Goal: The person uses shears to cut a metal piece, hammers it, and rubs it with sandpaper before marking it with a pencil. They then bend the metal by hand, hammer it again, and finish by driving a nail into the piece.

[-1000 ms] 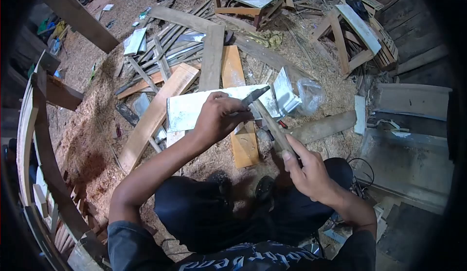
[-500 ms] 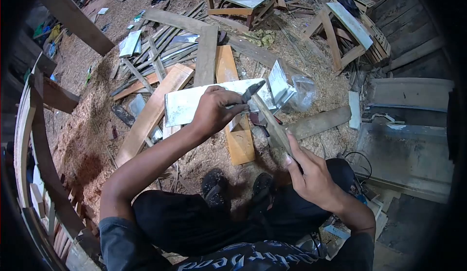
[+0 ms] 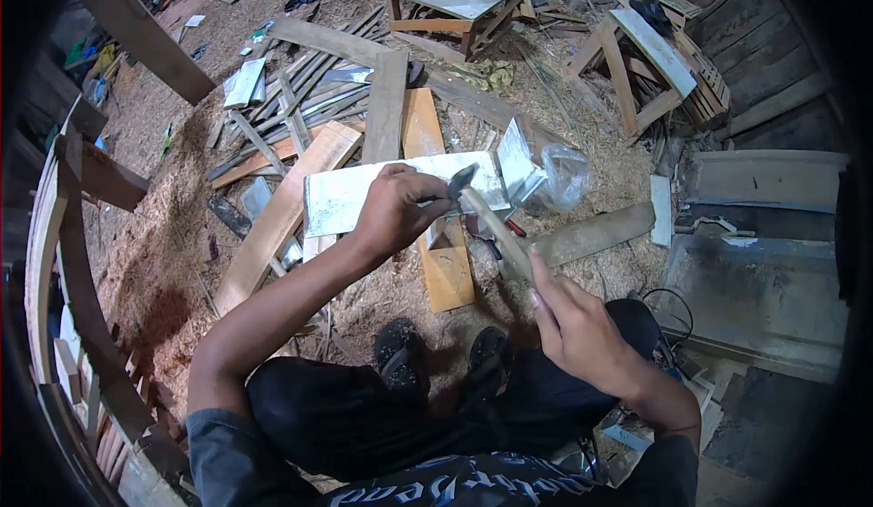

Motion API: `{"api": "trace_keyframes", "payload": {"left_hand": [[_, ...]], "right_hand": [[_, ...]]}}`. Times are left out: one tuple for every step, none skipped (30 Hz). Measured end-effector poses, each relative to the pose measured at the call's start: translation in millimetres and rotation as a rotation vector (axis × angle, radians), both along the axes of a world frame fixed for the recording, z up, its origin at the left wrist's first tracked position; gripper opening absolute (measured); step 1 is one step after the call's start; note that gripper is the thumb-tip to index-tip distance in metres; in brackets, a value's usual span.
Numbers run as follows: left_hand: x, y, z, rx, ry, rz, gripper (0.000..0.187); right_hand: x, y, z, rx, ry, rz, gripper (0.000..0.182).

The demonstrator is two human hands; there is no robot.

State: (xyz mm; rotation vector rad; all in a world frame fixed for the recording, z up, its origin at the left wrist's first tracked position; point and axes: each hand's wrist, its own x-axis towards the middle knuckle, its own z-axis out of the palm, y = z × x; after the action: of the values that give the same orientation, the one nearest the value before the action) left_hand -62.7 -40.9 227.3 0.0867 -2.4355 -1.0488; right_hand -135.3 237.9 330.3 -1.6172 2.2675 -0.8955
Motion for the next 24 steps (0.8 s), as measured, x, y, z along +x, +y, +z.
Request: {"api": "trace_keyframes", "payload": {"left_hand": [[1,1,-2,-0.010,0.017,0.003,0.008],[-1,1,-3,-0.023,0.041,0.008,0.009],[-2,1,-2,-0.037,0.065,0.017,0.009],[-1,2,-2,-0.021,0.051,0.014,0.009],[-1,1,-2,-0.008,0.038,0.008,0.009],[-1,2,0,0.005,0.027,0.002,0.009],[0,2,2,0.002,0.007,0.005,0.009],[1,2,4,-0.001,-0.012,0.006,0.009],[1,1,6,-0.007,-0.028,0.009,0.010],[0,1,5,-0.011,-0.008,0.008,0.010],[0,1,2,-0.015,0.011,0.007,0.011],[0,1,3,-0.019,0.029,0.008,0.011],[2,0,3,-0.023,0.019,0.012,0.012],[3,0,4,-0.025,0.007,0.011,0.012],[2,0,4,-0.026,-0.001,0.009,0.013],[2,0,4,-0.026,-0.001,-0.001,0.015],[2,-1,3,-0.028,-0.002,-0.010,0.017],[3,-2,3,-0.031,-0.004,-0.017,0.019],[4,-4,1,-0.073,-0.019,-0.018,0.025],[5,-6,-1,-0.115,-0.035,-0.020,0.031],[4,-8,1,-0.160,-0.049,-0.022,0.037],[4,-8,2,-0.183,-0.075,-0.011,0.045],[4,-10,4,-0.208,-0.100,0.004,0.054],[5,-11,7,-0.232,-0.126,0.021,0.063]], "right_hand": [[-2,1,1,0.038,-0.027,0.005,0.057],[-4,1,1,0.073,-0.047,0.012,0.057],[-4,0,1,0.018,-0.022,0.007,0.057],[-1,-1,1,-0.033,-0.004,0.002,0.057],[0,-3,0,-0.088,0.015,-0.005,0.057],[0,-2,1,-0.009,-0.023,0.003,0.057],[-2,0,4,0.070,-0.060,0.009,0.058],[-2,1,5,0.149,-0.098,0.013,0.058],[-4,-1,3,0.054,-0.056,0.000,0.058],[-4,-3,0,-0.039,-0.017,-0.011,0.058],[-3,-5,-2,-0.132,0.020,-0.021,0.059],[-3,-4,-1,-0.029,-0.024,-0.006,0.059],[-2,-1,2,0.073,-0.067,0.009,0.059],[0,2,3,0.177,-0.111,0.019,0.058],[-1,1,3,0.099,-0.103,-0.004,0.057],[-3,-1,1,0.022,-0.093,-0.025,0.056],[-4,-3,0,-0.056,-0.084,-0.044,0.054],[-7,-7,-1,-0.082,-0.104,-0.078,0.052],[-8,-10,-1,-0.108,-0.127,-0.112,0.050],[-10,-13,-2,-0.134,-0.151,-0.148,0.048],[-13,-16,-1,-0.128,-0.171,-0.148,0.046],[-16,-19,-1,-0.121,-0.194,-0.147,0.044],[-19,-23,-2,-0.116,-0.216,-0.142,0.042],[-23,-27,-3,-0.136,-0.197,-0.118,0.041]]}}
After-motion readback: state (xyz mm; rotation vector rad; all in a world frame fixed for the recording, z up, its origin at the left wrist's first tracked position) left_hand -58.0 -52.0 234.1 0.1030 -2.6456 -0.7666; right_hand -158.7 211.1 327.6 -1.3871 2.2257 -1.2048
